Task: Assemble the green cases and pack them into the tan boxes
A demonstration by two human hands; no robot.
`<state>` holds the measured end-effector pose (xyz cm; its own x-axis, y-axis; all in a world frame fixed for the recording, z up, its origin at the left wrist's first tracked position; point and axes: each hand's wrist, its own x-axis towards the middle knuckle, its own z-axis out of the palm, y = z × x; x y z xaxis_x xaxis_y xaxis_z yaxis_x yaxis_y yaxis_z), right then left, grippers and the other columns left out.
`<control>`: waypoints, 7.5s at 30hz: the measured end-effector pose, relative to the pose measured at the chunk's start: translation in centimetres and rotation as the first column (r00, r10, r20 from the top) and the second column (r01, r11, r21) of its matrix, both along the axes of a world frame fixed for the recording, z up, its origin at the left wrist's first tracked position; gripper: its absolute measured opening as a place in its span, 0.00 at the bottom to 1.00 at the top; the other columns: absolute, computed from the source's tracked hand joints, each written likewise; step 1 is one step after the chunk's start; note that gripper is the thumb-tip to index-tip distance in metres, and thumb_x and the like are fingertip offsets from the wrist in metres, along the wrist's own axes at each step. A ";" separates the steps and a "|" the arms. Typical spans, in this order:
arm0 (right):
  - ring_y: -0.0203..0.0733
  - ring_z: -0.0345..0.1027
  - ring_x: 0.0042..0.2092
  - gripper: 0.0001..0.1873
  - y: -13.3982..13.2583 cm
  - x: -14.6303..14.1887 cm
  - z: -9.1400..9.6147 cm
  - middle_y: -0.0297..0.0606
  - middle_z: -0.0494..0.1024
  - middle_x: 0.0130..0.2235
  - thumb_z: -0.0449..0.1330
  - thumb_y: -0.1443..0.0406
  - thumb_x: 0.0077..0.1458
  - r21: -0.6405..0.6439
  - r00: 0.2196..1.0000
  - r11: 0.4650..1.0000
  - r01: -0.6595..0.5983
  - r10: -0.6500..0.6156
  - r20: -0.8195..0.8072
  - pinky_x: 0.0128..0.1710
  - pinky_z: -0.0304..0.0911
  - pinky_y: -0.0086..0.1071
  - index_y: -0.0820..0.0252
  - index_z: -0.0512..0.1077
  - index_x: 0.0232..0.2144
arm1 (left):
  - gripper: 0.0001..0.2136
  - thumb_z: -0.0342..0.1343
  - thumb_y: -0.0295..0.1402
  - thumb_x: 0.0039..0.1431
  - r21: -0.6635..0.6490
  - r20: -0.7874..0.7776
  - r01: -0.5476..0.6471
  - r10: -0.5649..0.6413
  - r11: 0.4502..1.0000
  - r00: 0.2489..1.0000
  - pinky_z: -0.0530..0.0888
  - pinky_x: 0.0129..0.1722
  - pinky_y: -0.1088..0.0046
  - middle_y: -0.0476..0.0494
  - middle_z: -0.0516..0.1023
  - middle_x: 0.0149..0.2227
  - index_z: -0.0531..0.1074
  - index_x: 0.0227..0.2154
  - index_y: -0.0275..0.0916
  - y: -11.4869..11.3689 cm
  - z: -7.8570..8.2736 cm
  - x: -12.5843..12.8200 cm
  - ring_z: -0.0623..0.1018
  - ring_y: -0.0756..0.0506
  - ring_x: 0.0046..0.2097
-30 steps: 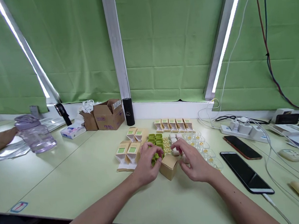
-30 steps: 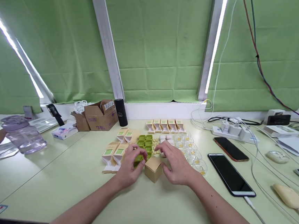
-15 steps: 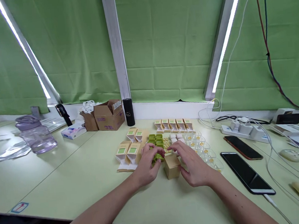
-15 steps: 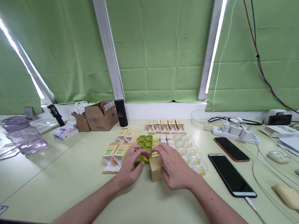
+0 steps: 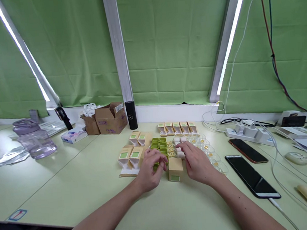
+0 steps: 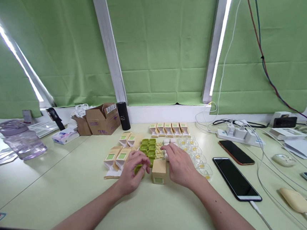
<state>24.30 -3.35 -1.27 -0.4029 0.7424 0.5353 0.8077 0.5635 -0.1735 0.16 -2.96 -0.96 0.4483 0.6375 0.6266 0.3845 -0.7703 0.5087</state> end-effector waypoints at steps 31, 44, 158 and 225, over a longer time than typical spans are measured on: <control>0.46 0.74 0.42 0.28 0.4 -0.4 -0.2 0.39 0.80 0.45 0.54 0.76 0.52 0.042 0.962 0.964 0.264 -0.259 -0.091 0.35 0.59 0.34 0.57 0.66 0.55 | 0.24 0.64 0.34 0.55 -0.111 -0.691 0.029 -0.099 0.993 0.716 0.71 0.55 0.58 0.40 0.81 0.50 0.67 0.55 0.43 3.2 9.0 3.4 0.78 0.34 0.53; 0.49 0.76 0.46 0.28 -0.1 -1.1 -0.3 0.43 0.80 0.50 0.53 0.75 0.55 0.009 0.969 0.971 0.238 -0.237 -0.074 0.41 0.64 0.38 0.58 0.63 0.58 | 0.30 0.63 0.26 0.54 0.081 -0.676 -0.380 0.331 0.921 0.658 0.75 0.53 0.66 0.35 0.79 0.58 0.67 0.62 0.35 21.4 11.6 -0.4 0.78 0.36 0.58; 0.48 0.73 0.47 0.28 -1.7 -3.5 -1.9 0.44 0.77 0.54 0.55 0.73 0.55 -0.139 0.938 0.985 -0.105 0.051 -0.343 0.44 0.69 0.41 0.54 0.64 0.58 | 0.09 0.61 0.19 0.45 0.309 -0.747 0.045 0.213 0.950 0.629 0.66 0.29 0.65 0.40 0.78 0.27 0.71 0.27 0.40 -1.0 4.1 -0.8 0.77 0.38 0.33; 0.49 0.70 0.57 0.23 0.0 -3.5 -2.1 0.42 0.72 0.59 0.63 0.66 0.59 -0.093 0.540 0.964 -0.250 0.059 -0.840 0.52 0.75 0.43 0.47 0.69 0.56 | 0.15 0.60 0.44 0.67 -0.275 0.142 -0.080 0.122 0.958 0.982 0.79 0.43 0.65 0.40 0.75 0.43 0.84 0.43 0.39 3.2 -1.3 2.4 0.79 0.43 0.43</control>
<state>20.85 -3.32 -3.39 0.0273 0.8311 0.5554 0.1559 0.5453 -0.8236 2.61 0.21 -2.22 0.2832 0.8277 0.4845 0.3526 -0.5597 0.7499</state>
